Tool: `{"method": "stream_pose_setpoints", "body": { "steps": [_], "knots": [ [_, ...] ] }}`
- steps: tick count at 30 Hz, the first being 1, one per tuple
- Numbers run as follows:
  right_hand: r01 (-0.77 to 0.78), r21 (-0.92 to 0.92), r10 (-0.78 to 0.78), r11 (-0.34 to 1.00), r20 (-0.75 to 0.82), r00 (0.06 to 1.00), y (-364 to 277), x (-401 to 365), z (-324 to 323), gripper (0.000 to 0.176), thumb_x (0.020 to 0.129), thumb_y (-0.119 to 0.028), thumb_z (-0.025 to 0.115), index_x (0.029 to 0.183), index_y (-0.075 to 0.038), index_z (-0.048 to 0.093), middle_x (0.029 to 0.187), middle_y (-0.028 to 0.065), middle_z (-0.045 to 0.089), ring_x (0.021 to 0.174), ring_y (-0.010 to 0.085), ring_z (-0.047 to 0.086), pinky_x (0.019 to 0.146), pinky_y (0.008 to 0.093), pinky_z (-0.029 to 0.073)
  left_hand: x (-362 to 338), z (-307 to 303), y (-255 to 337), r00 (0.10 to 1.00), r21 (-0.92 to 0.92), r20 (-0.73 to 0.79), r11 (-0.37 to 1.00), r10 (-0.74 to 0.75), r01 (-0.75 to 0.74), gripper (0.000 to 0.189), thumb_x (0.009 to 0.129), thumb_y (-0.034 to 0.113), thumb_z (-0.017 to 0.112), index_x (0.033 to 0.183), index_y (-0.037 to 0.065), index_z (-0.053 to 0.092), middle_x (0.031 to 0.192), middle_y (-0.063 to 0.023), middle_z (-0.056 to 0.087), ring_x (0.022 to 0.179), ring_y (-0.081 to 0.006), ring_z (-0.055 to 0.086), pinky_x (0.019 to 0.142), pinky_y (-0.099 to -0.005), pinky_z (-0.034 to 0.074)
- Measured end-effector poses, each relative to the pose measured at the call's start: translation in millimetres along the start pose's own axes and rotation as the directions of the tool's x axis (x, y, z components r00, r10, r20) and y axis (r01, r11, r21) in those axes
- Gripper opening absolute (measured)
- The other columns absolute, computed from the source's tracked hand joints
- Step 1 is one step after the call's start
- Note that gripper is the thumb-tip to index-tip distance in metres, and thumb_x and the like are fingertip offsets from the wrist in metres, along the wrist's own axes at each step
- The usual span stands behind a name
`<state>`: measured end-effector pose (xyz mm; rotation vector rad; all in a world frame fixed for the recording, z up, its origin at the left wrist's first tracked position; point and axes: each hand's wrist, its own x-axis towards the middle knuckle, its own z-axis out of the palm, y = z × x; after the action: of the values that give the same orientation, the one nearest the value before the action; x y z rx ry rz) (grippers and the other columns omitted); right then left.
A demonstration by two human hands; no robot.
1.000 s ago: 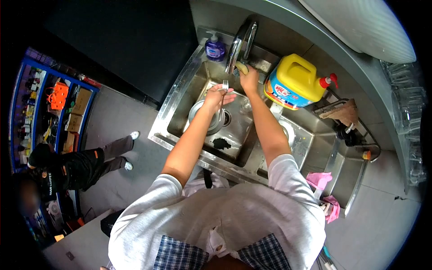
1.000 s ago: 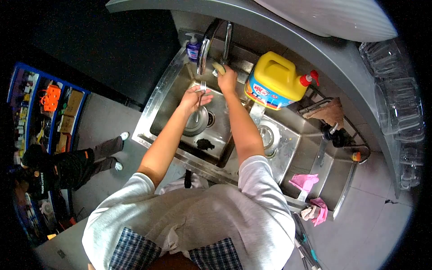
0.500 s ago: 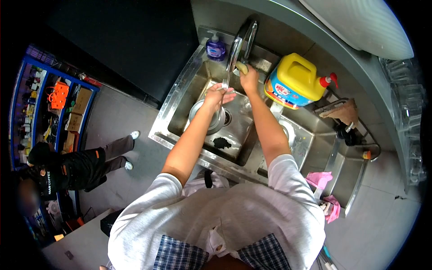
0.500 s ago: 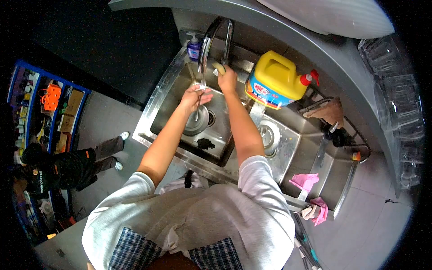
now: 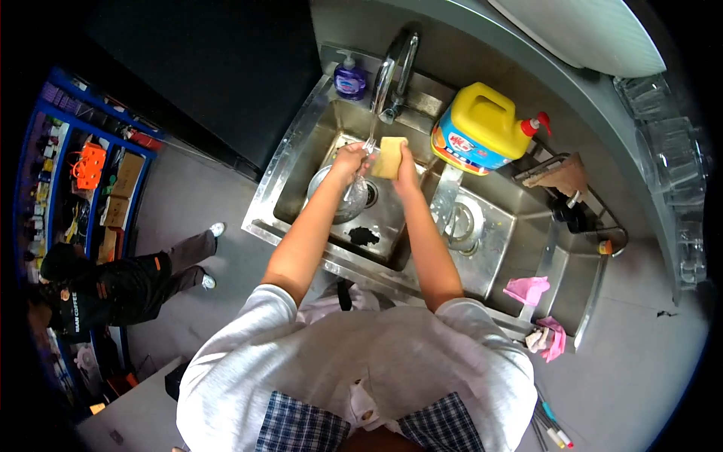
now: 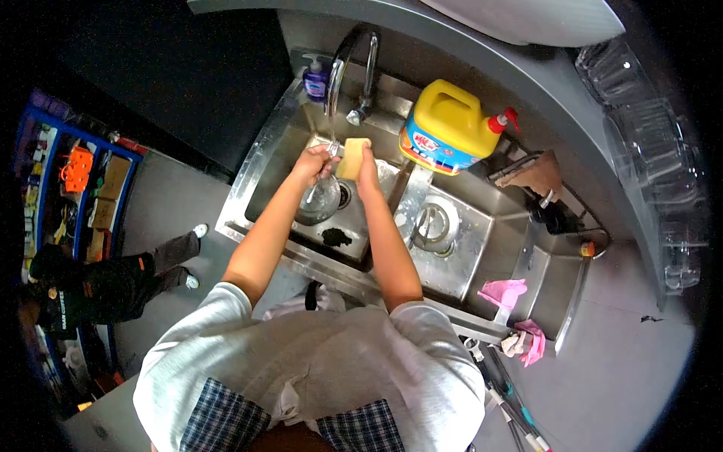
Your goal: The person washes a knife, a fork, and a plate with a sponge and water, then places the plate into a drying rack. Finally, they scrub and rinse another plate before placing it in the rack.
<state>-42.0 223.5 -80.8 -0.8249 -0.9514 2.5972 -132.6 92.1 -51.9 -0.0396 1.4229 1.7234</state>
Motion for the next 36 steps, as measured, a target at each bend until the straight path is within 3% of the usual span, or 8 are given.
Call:
{"method": "stream_pose_setpoints", "body": {
  "steps": [8, 12, 17, 21, 24, 26, 28, 36],
  "knots": [
    [-0.009, -0.1, -0.006, 0.995, -0.147, 0.989, -3.0, -39.4, 34.2, 0.04, 0.095, -0.033, 0.04, 0.115, -0.001, 0.054, 0.105, 0.0104, 0.06, 0.094, 0.0193, 0.059, 0.082, 0.0327, 0.047, -7.0, 12.7, 9.5, 0.995, -0.044, -0.023, 0.995, 0.094, -0.095, 0.015, 0.084, -0.003, 0.06, 0.097, 0.0, 0.055, 0.084, -0.0127, 0.063, 0.065, -0.0218, 0.066, 0.057, -0.0309, 0.057],
    [0.158, 0.056, -0.154, 0.986, -0.071, 0.986, 1.7, -38.2, 30.6, 0.029, 0.092, -0.028, 0.053, 0.107, -0.003, 0.057, 0.1, 0.0077, 0.061, 0.09, 0.0189, 0.059, 0.079, 0.0325, 0.047, 1.7, 10.0, 7.8, 0.994, -0.095, -0.086, 0.993, 0.06, -0.068, 0.012, 0.083, -0.002, 0.062, 0.092, -0.001, 0.053, 0.083, -0.013, 0.063, 0.065, -0.0242, 0.066, 0.056, -0.0311, 0.056],
    [0.04, 0.095, -0.032, 0.995, -0.081, 0.996, -7.7, -46.8, 21.5, 0.027, 0.089, -0.03, 0.057, 0.107, -0.01, 0.057, 0.106, 0.0047, 0.061, 0.096, 0.0186, 0.058, 0.084, 0.0394, 0.044, -9.4, 11.5, 10.7, 0.993, -0.223, -0.081, 0.969, 0.089, -0.105, 0.013, 0.086, -0.002, 0.057, 0.099, -0.001, 0.055, 0.091, -0.0142, 0.061, 0.075, -0.0252, 0.065, 0.062, -0.0327, 0.057],
    [-0.079, 0.344, 0.036, 0.936, 0.129, 0.991, -11.3, -63.5, -2.2, 0.033, 0.089, -0.028, 0.056, 0.116, -0.011, 0.054, 0.109, 0.0051, 0.061, 0.105, 0.0188, 0.055, 0.089, 0.0391, 0.043, -36.1, 18.5, 4.5, 0.995, -0.208, 0.017, 0.974, 0.093, -0.088, 0.015, 0.084, 0.0, 0.06, 0.098, 0.0, 0.056, 0.087, -0.0109, 0.063, 0.066, -0.021, 0.063, 0.06, -0.0339, 0.057],
    [0.107, 0.251, -0.139, 0.962, 0.114, 0.984, -4.2, -79.8, -14.7, 0.033, 0.091, -0.025, 0.053, 0.12, -0.01, 0.052, 0.111, 0.0052, 0.06, 0.106, 0.0182, 0.054, 0.089, 0.0363, 0.044, -54.4, 27.5, -1.1, 1.0, -0.089, 0.012, 0.996, 0.017, -0.016, 0.01, 0.086, 0.004, 0.062, 0.095, 0.002, 0.058, 0.082, -0.0085, 0.064, 0.062, -0.0168, 0.062, 0.054, -0.0303, 0.055],
    [0.22, -0.099, -0.225, 0.971, -0.041, 0.974, -10.4, -110.4, 1.1, 0.033, 0.09, -0.017, 0.058, 0.119, -0.003, 0.051, 0.114, 0.007, 0.056, 0.099, 0.0172, 0.057, 0.086, 0.0298, 0.045, -58.0, 32.0, -12.4, 0.997, -0.046, 0.002, 0.996, 0.071, -0.071, 0.008, 0.085, 0.004, 0.063, 0.091, 0.001, 0.058, 0.078, -0.008, 0.064, 0.058, -0.0141, 0.06, 0.049, -0.0274, 0.05],
    [0.367, -0.454, -0.369, 0.812, 0.088, 0.925, -0.2, -109.9, -5.3, 0.04, 0.088, -0.016, 0.061, 0.124, -0.002, 0.048, 0.114, 0.0066, 0.055, 0.099, 0.0137, 0.056, 0.079, 0.0298, 0.047, -61.5, 35.6, -18.7, 0.993, 0.009, 0.0, 0.993, 0.118, -0.118, 0.007, 0.084, 0.004, 0.062, 0.09, 0.001, 0.058, 0.078, -0.0084, 0.064, 0.058, -0.0139, 0.06, 0.047, -0.0266, 0.049],
    [0.365, -0.399, -0.37, 0.841, 0.069, 0.927, -6.4, -120.3, -3.8, 0.024, 0.085, -0.005, 0.06, 0.107, 0.004, 0.058, 0.093, 0.0041, 0.064, 0.081, 0.0099, 0.058, 0.071, 0.0227, 0.045, -101.3, 61.4, -20.8, 0.951, 0.367, 0.102, 0.877, 0.292, -0.309, 0.005, 0.084, 0.001, 0.056, 0.08, 0.002, 0.059, 0.065, -0.0048, 0.058, 0.051, -0.0138, 0.058, 0.045, -0.0276, 0.047]
  ]
}}
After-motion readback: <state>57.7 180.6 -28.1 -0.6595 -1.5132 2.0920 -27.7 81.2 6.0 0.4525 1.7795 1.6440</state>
